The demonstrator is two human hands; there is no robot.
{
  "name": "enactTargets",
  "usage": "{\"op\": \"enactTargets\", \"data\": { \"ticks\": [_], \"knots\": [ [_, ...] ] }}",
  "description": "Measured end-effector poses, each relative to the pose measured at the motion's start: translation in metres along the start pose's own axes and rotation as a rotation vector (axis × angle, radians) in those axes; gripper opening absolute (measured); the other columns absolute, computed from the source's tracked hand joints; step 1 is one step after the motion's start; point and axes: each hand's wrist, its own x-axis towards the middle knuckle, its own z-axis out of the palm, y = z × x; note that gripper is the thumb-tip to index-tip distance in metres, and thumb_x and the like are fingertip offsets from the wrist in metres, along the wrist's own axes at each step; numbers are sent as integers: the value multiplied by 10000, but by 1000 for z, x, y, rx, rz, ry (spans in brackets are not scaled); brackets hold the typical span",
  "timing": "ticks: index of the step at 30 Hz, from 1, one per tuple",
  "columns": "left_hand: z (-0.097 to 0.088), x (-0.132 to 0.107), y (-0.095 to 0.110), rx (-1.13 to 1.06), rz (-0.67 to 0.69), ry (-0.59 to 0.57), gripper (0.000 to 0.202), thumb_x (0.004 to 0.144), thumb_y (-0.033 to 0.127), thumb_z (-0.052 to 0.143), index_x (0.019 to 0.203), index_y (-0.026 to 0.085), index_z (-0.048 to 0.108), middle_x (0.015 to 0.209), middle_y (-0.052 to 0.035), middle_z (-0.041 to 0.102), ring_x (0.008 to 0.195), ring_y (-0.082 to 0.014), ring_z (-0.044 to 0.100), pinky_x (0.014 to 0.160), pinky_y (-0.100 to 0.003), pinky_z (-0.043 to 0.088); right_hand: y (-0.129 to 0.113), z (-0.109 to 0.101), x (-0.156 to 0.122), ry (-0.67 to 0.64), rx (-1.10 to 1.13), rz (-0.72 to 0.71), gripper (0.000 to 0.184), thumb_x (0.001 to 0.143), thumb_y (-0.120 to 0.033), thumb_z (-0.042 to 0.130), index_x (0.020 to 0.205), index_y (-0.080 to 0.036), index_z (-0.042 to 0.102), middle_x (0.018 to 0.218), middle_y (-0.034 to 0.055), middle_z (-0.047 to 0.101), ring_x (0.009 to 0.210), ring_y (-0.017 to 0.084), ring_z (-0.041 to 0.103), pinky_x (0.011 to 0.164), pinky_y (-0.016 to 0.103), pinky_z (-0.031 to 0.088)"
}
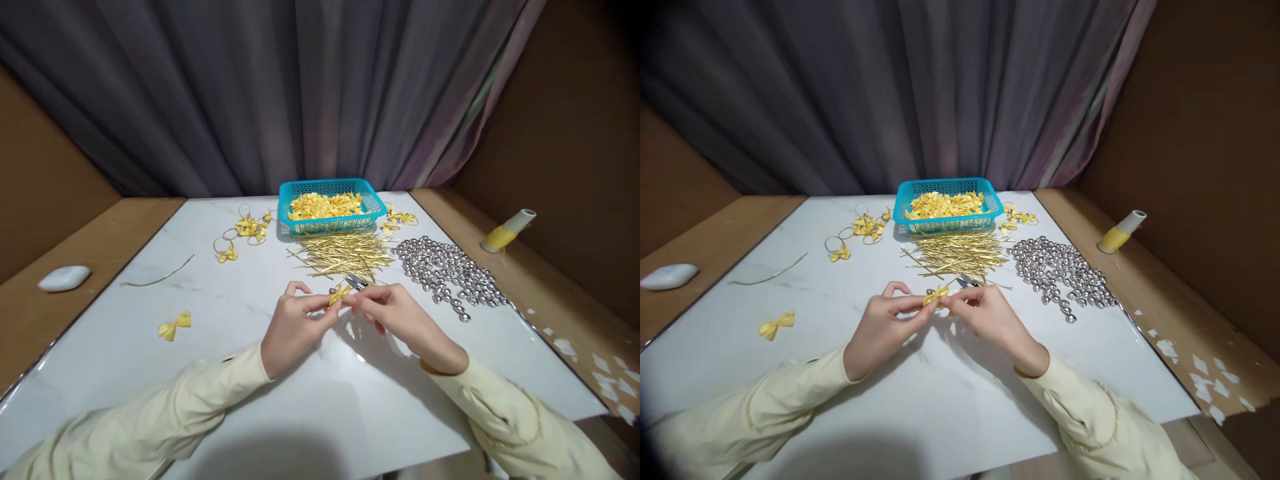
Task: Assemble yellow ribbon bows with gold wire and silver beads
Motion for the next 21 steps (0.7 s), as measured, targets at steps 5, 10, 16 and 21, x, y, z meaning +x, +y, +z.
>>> {"op": "enactTargets", "data": {
  "ticks": [5, 10, 16, 21],
  "knots": [
    [1, -2, -2, 27, 91, 34, 143, 776, 191, 555, 725, 199, 689, 707, 22, 715, 478, -81, 470, 770, -331, 335, 4, 5, 1, -20, 192, 59, 240, 747, -353, 557, 672, -147, 655, 524, -16, 491, 401, 63, 392, 357, 186, 319],
    [1, -1, -2, 38, 83, 58, 146, 766, 207, 565, 688, 190, 687, 690, 15, 713, 502, -93, 474, 756, -330, 344, 5, 7, 1, -57, 395, 59, 165, 726, -248, 550, 747, -141, 674, 674, 29, 573, 489, 77, 416, 348, 172, 332],
    [0, 3, 0, -6, -103, 39, 182, 739, 250, 567, 622, 195, 696, 611, 10, 690, 622, -152, 452, 646, -292, 388, 3, 3, 0, -54, 465, 47, 158, 702, -211, 555, 778, -153, 682, 612, -1, 537, 495, 79, 426, 348, 169, 323],
    [-1, 5, 0, -33, -123, 46, 188, 731, 253, 571, 593, 199, 686, 564, 24, 673, 586, -147, 475, 568, -268, 391, 4, 1, 1, -120, 577, 129, 155, 708, -259, 573, 774, -151, 663, 650, -7, 538, 470, 59, 428, 342, 175, 301]
  ]
}}
